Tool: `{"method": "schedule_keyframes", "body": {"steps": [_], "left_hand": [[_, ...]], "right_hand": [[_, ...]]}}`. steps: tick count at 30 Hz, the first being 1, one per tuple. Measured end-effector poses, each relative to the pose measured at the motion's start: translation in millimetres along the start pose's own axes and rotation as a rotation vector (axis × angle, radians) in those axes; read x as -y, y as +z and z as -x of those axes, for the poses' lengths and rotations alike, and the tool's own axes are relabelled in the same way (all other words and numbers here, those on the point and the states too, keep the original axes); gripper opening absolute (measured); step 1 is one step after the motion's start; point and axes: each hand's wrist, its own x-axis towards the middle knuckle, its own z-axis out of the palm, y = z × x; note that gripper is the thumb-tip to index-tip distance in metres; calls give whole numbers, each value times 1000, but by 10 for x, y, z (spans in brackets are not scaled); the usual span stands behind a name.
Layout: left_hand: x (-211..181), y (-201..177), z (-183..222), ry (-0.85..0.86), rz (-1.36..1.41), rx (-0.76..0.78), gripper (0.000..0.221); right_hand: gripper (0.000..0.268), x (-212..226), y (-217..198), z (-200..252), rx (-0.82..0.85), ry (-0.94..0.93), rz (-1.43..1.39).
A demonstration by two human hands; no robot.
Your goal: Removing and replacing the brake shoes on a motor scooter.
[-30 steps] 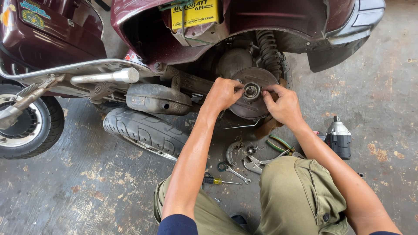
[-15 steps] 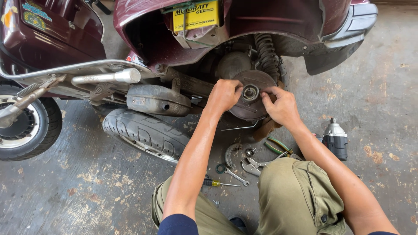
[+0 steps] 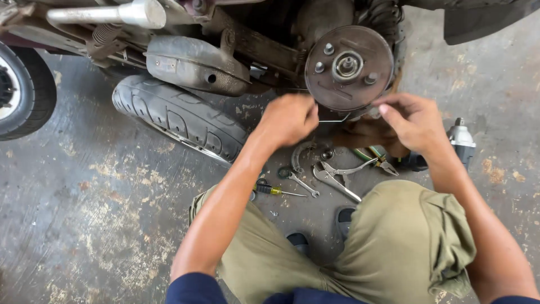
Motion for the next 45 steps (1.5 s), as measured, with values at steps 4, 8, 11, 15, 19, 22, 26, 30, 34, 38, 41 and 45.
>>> {"method": "schedule_keyframes", "body": {"steps": [4,8,11,15,19,22,26,30,34,38,41,45], "left_hand": [[261,495,382,50,-156,71,24],[473,858,518,-21,-177,49,13],[528,899,514,-159,-152,184,17],[361,698,501,-186,-41,127,24],[12,495,520,-191,279,364,45],[423,1198,487,-78,276,302,31],[496,1117,425,-322,196,159,32],[516,1108,464,-429,234,209,33],[430,1201,482,-517,248,188,35],[348,1187,424,-564,237,153,37],[398,1160,415,-551,245,45,40],[433,1132,430,-477,319,-142,29]], "right_hand": [[18,64,38,52,231,266,98],[16,-22,216,91,272,272,211],[17,110,280,58,266,347,176],[19,140,441,101,282,348,91],[25,186,781,229,351,107,-101],[34,-11,995,227,417,-110,-108],[57,-198,1181,427,248,-222,101],[62,-618,1305,768,141,-55,64],[43,-983,1317,998,187,75,170],[29,-1011,1017,855,135,207,180],[24,-1133,781,710,42,351,165],[24,-1702,656,797,6,405,189]]}}
